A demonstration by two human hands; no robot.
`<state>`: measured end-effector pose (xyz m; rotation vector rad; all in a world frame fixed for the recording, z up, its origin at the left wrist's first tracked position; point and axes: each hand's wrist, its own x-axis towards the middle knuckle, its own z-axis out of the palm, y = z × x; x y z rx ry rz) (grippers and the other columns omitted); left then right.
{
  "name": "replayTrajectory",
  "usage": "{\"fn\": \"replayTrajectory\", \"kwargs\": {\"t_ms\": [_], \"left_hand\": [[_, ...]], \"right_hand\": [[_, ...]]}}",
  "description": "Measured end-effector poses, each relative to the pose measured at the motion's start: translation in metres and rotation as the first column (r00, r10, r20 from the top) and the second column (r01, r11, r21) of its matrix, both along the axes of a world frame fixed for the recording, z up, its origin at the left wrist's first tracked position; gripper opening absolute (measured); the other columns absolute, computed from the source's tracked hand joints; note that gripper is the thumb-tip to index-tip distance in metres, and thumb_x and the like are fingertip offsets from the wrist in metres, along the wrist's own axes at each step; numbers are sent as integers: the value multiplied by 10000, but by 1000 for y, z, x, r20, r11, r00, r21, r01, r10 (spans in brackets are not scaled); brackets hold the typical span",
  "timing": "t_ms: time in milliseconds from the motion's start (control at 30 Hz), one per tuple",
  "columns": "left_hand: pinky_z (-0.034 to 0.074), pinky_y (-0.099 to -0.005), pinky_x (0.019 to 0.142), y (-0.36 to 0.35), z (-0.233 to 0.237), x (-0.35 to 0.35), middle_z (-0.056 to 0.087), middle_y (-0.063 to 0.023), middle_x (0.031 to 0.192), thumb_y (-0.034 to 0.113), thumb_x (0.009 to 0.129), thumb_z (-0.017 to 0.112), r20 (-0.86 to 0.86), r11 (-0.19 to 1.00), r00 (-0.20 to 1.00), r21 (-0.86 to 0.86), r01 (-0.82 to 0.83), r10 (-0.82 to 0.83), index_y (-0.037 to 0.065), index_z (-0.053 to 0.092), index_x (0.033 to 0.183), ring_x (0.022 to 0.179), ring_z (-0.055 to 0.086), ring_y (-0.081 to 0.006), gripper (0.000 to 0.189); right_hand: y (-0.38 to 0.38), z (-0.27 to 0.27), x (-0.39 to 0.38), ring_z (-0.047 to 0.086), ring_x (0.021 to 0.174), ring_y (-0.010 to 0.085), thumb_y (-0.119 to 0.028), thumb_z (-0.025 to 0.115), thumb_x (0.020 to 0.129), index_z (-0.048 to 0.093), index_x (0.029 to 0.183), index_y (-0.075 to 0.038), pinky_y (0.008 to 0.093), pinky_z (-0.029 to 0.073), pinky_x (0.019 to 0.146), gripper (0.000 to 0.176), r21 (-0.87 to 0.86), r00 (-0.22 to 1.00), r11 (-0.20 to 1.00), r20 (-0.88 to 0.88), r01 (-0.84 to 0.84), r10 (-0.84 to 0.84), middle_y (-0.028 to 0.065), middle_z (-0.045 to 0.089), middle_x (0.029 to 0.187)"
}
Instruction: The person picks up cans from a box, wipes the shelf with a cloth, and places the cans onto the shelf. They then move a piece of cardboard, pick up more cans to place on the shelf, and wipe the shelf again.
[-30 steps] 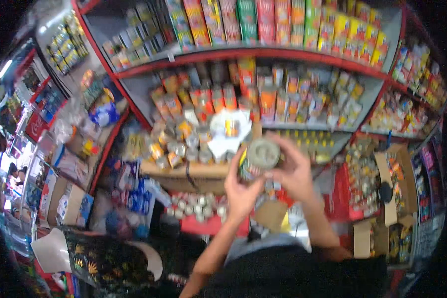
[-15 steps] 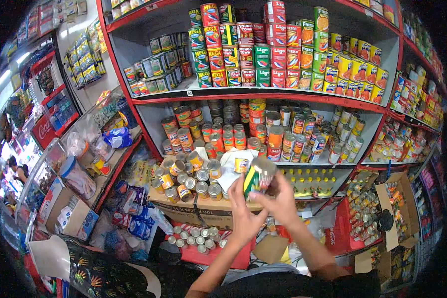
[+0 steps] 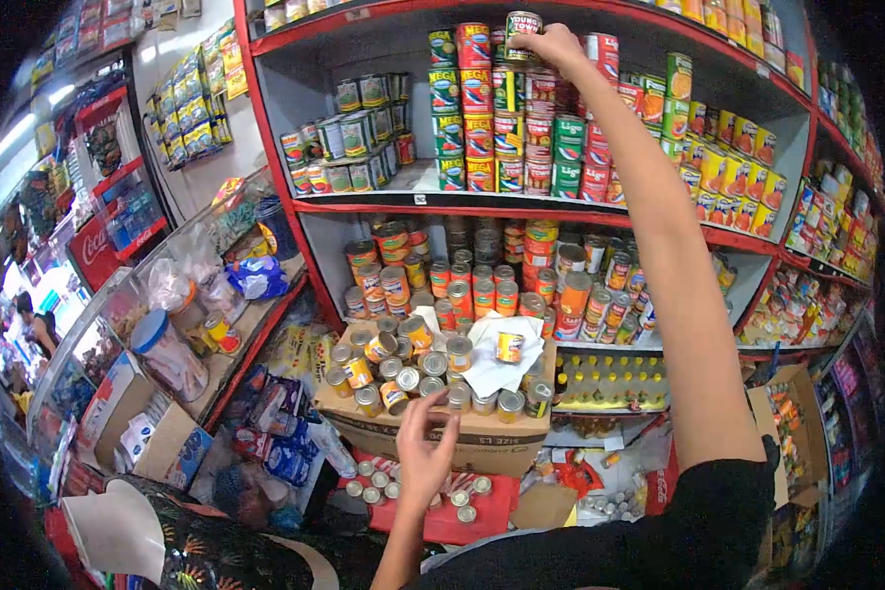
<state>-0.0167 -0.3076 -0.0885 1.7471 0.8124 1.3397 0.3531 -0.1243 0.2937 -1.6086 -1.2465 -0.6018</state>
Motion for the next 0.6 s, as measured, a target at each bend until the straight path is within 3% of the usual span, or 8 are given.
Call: {"fn": "replayTrajectory", "kwargs": {"t_ms": [67, 133, 200, 367, 600], "left_hand": [[467, -282, 698, 10, -6, -14, 582, -112, 961, 23, 786, 606, 3, 998, 999, 31, -47, 47, 10, 568, 1091, 767, 600, -153, 308], [466, -274, 698, 17, -12, -24, 584, -103, 979, 24, 790, 604, 76, 996, 996, -68, -52, 57, 9, 569, 1091, 767, 595, -144, 303], [468, -271, 696, 22, -13, -33, 589, -93, 969, 30, 797, 602, 45, 994, 994, -64, -92, 95, 4, 583, 1067, 764, 590, -138, 272], [466, -270, 695, 29, -22, -32, 604, -87, 903, 36, 797, 603, 60, 991, 994, -109, -82, 89, 2, 604, 1023, 748, 586, -142, 229], [451, -265, 675, 24, -17, -24, 609, -86, 853, 23, 799, 590, -32, 994, 999, -107, -13, 10, 2, 621, 979, 732, 574, -139, 184]], "right_hand": [[12, 7, -7, 638, 868, 317, -538, 728, 546, 640, 976, 38, 380, 484, 785, 723, -2, 998, 998, 8, 68, -68, 213, 649, 923], [21, 8, -11, 628, 913, 324, -535, 734, 545, 645, 963, 30, 384, 479, 810, 709, -7, 994, 994, 12, 110, -110, 210, 643, 963], [27, 5, -10, 608, 970, 325, -522, 746, 554, 639, 990, 9, 385, 474, 840, 696, -126, 988, 980, 31, 151, -148, 196, 631, 1027], [43, -5, -8, 607, 972, 326, -521, 747, 555, 648, 978, -4, 389, 480, 838, 675, -72, 990, 988, 45, 138, -135, 200, 630, 1027], [46, -4, -3, 594, 1003, 338, -544, 744, 553, 639, 1016, -23, 432, 462, 855, 705, -181, 991, 974, 27, 135, -133, 203, 616, 1066]]}}
